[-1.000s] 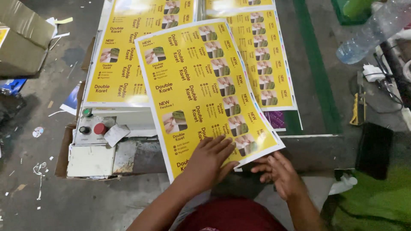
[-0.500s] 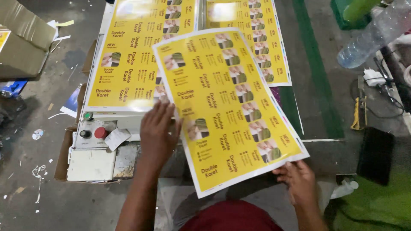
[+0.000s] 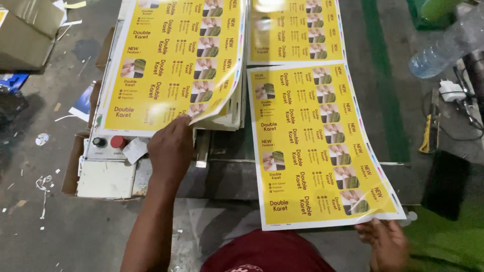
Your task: Sorting and inspecting a stack of printed yellow sheets on a workbench.
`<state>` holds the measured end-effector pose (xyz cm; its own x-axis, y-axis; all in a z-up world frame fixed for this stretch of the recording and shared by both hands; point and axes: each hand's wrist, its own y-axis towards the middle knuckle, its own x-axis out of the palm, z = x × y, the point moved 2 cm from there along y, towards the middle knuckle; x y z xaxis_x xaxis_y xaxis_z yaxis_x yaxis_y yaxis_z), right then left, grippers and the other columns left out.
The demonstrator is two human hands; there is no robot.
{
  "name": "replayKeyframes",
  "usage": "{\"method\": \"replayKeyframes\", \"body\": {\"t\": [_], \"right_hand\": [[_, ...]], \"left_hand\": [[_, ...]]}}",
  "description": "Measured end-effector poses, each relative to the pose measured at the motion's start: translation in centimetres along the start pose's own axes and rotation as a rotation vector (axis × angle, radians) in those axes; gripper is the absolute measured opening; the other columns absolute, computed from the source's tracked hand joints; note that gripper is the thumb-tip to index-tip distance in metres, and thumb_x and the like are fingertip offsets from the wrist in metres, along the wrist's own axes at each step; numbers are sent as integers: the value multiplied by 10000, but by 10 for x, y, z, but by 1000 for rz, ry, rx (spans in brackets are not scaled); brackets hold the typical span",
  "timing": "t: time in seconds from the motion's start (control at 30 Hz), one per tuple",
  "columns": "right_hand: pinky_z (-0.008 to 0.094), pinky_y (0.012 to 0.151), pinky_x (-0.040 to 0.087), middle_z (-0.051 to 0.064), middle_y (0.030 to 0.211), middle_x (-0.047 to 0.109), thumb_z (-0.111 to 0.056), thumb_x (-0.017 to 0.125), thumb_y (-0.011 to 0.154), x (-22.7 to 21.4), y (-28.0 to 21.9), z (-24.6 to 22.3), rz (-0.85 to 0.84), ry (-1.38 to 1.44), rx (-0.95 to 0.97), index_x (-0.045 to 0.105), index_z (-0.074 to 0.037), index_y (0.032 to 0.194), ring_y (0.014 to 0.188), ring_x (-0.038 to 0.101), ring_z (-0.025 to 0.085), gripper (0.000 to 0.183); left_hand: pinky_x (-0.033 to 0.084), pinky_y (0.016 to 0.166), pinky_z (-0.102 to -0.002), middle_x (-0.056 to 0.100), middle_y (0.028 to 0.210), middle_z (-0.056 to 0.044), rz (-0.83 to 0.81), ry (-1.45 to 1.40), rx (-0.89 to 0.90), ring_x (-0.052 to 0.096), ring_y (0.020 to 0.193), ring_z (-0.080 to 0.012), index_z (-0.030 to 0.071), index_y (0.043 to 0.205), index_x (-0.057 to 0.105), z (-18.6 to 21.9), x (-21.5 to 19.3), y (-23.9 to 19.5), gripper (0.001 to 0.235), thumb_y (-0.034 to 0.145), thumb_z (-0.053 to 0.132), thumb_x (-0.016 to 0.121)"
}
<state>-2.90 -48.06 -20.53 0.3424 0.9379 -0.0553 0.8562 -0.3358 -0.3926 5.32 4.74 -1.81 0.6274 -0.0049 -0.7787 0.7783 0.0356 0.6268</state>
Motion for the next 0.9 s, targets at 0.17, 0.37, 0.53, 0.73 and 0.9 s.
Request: {"method": "replayKeyframes", "body": {"t": [0.17, 0.37, 0.53, 0.73, 0.9], "right_hand": [[330, 581, 488, 236, 951, 657, -55, 499, 1113, 5, 14, 27, -34, 73, 52, 519, 70, 1367, 774, 646, 265, 284], [262, 535, 456, 196, 921, 690, -57, 549, 1067, 72, 22, -8, -114, 141, 5, 571, 60, 1268, 758, 687, 225, 233], [282, 590, 527, 172, 1002, 695, -45, 552, 1051, 104, 71, -24, -183, 201, -78, 550, 38, 1284, 833, 722, 242, 248], [383, 632, 627, 240, 1166, 694, -175, 569, 1066, 124, 112, -42, -272, 253, -79, 506, -70, 1379, 951, 744, 386, 336], [379, 646, 550, 277, 1209, 683, -137, 485, 1066, 129, 41, -64, -308, 173, 44, 434, -31, 1541, 917, 690, 329, 489]], "left_hand": [[470, 563, -398, 764, 875, -110, 96, -80, -72, 665, 653, -304, 50, 1042, 743, 15, -26, -1, 102, 959, 55, 684], [513, 609, -364, 792, 959, -119, 123, -210, -111, 716, 713, -279, 24, 1066, 760, 25, -32, -10, 123, 952, 44, 720], [531, 627, -391, 785, 968, -136, 112, -288, -156, 725, 748, -320, 28, 1071, 745, 29, -32, -15, 137, 941, 60, 721], [631, 759, -503, 782, 996, -148, 97, -283, -118, 751, 912, -377, 98, 1149, 775, 29, -21, -24, 167, 1027, 177, 693], [600, 742, -379, 772, 1099, -107, 117, -380, 52, 757, 939, -292, 116, 1146, 763, 54, -20, -39, 291, 856, 86, 751]]}}
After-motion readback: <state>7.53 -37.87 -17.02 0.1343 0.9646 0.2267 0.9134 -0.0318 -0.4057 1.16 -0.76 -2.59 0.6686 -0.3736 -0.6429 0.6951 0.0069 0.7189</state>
